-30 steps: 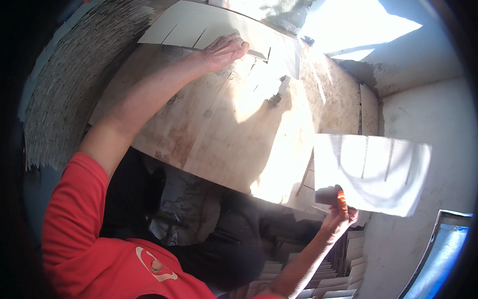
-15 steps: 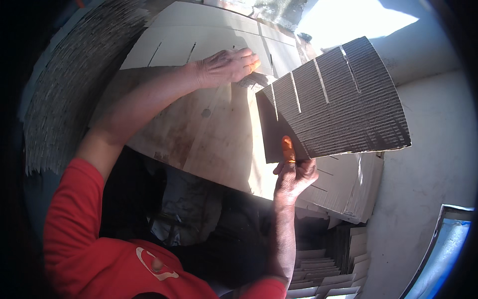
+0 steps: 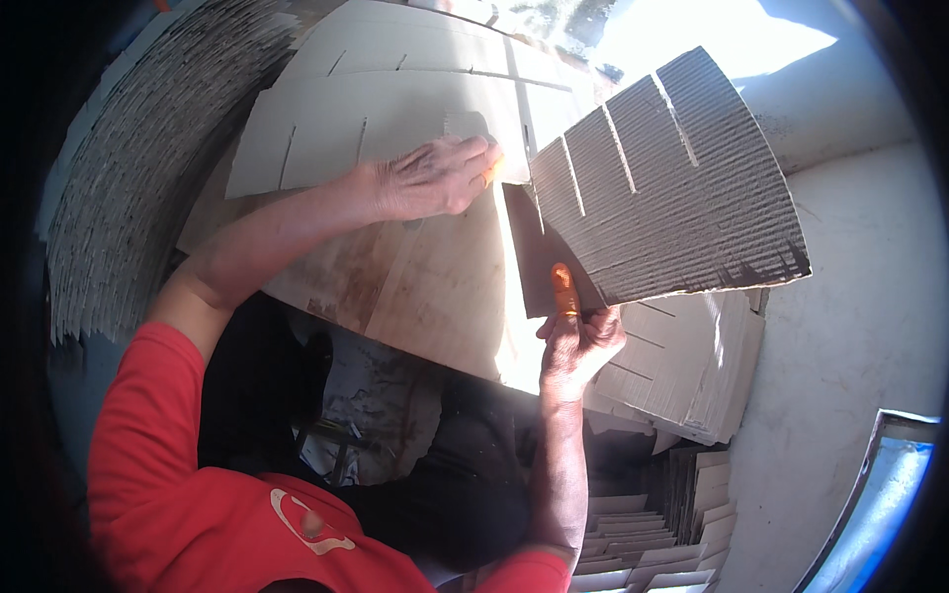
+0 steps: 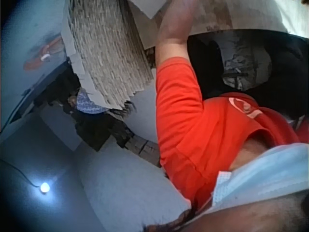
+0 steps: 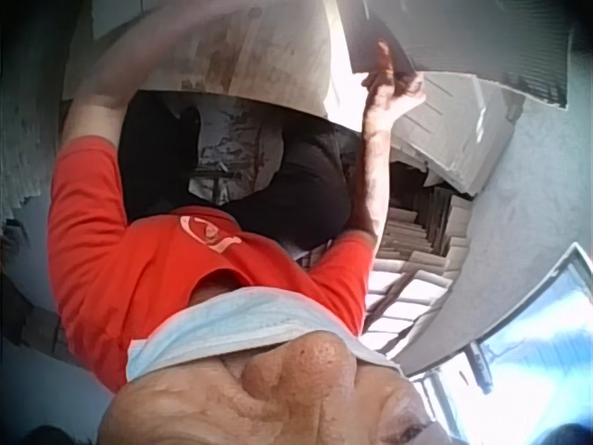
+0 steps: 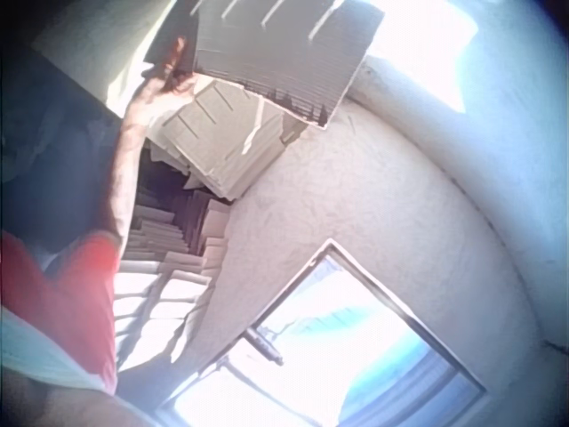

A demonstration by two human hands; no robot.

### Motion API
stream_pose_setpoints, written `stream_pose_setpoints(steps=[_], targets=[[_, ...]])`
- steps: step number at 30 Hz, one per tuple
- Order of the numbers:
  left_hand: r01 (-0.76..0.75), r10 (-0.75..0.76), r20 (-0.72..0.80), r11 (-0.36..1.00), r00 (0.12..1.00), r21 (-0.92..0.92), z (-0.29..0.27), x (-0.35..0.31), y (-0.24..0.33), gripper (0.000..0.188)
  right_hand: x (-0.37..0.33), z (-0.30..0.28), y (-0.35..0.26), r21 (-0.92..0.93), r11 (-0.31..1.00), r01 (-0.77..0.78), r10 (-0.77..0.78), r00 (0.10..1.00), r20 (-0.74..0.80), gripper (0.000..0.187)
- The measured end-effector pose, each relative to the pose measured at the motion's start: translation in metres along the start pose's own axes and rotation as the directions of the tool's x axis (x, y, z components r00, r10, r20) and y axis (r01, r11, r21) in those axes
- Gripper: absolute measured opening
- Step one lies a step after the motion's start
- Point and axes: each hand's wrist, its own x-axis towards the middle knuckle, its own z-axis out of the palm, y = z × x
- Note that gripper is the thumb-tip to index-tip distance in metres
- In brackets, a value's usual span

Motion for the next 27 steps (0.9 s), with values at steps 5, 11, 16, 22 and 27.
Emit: stream_pose_setpoints(steps=[5, 11, 16, 22, 27], targets=[[-0.079, 0.078, -0.089, 0.997, 0.993, -0.015, -0.028, 0.013, 0.032, 0.017, 0.007, 0.006, 0.008, -0.017, 1.000, -0.019, 0.019, 1.000, 0.008, 0.016], [-0.149, 0.153, 0.037, 0.983, 0.987, -0.103, -0.054, 0.008, 0.083, 0.025, 0.006, 0.022, 0.014, -0.161, 0.987, 0.018, -0.010, 0.999, 0.053, 0.009], [0.159, -0.264, -0.110, 0.812, 0.958, -0.561, -0.040, 0.011, 0.062, 0.056, 0.001, 0.020, 0.027, -0.082, 0.995, -0.062, 0.069, 0.993, 0.091, 0.009], [0.529, -0.523, 0.175, 0.848, 0.834, 0.010, 0.037, 0.028, -0.032, 0.035, 0.003, 0.023, 0.032, -0.080, 0.994, -0.078, 0.088, 0.987, 0.135, 0.011], [0.408, -0.391, 0.257, 0.913, 0.884, -0.016, 0.065, 0.029, -0.053, 0.010, 0.007, 0.025, 0.028, -0.048, 0.997, -0.068, 0.074, 0.989, 0.127, 0.016]])
